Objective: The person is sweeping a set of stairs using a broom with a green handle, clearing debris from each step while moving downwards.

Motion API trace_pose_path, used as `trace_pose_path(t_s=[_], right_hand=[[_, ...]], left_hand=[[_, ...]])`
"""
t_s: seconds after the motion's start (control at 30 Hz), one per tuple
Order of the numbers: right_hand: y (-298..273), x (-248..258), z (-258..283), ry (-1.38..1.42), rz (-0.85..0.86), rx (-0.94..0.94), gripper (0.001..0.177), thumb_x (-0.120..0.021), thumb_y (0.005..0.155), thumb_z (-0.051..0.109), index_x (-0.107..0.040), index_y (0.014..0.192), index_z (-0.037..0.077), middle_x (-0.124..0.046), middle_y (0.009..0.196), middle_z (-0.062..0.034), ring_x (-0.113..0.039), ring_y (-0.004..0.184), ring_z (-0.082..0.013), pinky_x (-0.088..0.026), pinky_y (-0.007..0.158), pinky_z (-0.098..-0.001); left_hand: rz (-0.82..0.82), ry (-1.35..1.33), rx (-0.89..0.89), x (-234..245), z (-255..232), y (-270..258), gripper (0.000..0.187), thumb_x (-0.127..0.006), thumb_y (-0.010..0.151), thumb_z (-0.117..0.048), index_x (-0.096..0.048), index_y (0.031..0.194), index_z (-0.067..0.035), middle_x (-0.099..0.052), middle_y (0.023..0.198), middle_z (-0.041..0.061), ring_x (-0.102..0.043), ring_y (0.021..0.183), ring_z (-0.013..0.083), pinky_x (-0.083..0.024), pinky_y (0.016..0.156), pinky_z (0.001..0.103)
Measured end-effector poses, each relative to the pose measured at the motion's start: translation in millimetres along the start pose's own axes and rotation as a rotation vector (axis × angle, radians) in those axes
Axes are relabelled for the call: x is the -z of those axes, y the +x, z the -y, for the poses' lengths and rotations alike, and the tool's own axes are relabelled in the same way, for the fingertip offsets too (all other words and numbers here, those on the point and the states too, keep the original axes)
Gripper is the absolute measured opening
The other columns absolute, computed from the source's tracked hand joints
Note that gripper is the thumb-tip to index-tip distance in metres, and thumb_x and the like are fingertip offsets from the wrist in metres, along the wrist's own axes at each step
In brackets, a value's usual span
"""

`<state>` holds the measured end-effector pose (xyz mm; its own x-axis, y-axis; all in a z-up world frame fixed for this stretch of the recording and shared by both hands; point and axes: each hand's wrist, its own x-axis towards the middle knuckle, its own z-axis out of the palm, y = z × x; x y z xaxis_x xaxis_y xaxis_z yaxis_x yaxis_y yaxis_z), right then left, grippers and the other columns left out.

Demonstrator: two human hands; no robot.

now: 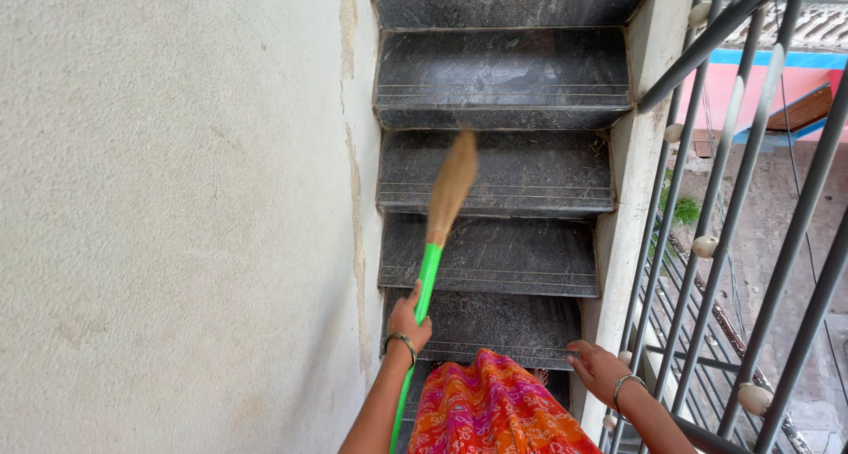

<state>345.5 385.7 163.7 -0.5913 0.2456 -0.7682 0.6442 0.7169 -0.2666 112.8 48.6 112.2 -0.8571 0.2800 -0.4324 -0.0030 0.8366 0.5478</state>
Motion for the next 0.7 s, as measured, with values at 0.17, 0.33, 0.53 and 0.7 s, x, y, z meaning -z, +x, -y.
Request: trace_pose_path(t_s=[0.17,0.33,0.53,0.7], right_hand=[[-2.7,3.9,-4.2,0.006,0.027,-0.033,0.046,-0.046,0.103,0.042,-0.054,0.14,0.015,-0.071,0.127,-0.0107,-0.076,0.105,-0.0244,-0.062,0.092,-0.0376],[-5.5,5.5,-3.3,0.03,0.012,-0.04,0.045,-0.046,0.103,0.041,-0.054,0.14,0.014,-0.07,0.128,-0.011,-0.077,0.104,-0.0242,-0.062,0.091,-0.0368],[-16.1,8.9,-8.7,0.087,0.037,-0.059,0.045,-0.047,0.103,0.039,-0.053,0.14,0.014,-0.067,0.131,-0.0114,-0.078,0.1,-0.0241,-0.064,0.087,-0.0364],[-18.8,5.9,-24.6,0.088,0.003,-0.001,0.044,-0.047,0.103,0.04,-0.054,0.138,0.015,-0.065,0.13,-0.0117,-0.077,0.097,-0.0237,-0.063,0.087,-0.0361]], left_hand=[[-0.114,-0.111,0.201,6.8,8.1,23.0,0.096,-0.074,0.079,-0.011,-0.029,0.161,-0.031,-0.066,0.1,0.016,-0.071,0.086,0.0287,-0.059,0.079,0.039],[-0.131,-0.216,0.18,-31.2,14.4,88.4,0.09,-0.074,0.075,-0.011,-0.037,0.157,-0.015,-0.074,0.1,0.018,-0.075,0.084,0.0297,-0.062,0.077,0.04],[0.155,-0.031,0.029,-99.2,-69.6,113.6,0.091,-0.075,0.073,-0.01,-0.04,0.157,-0.021,-0.071,0.113,0.019,-0.072,0.103,0.0343,-0.058,0.091,0.042],[0.341,0.126,-0.06,-128.8,-160.7,124.7,0.095,-0.072,0.076,-0.005,-0.033,0.161,-0.024,-0.066,0.127,0.019,-0.068,0.114,0.0357,-0.058,0.094,0.043]])
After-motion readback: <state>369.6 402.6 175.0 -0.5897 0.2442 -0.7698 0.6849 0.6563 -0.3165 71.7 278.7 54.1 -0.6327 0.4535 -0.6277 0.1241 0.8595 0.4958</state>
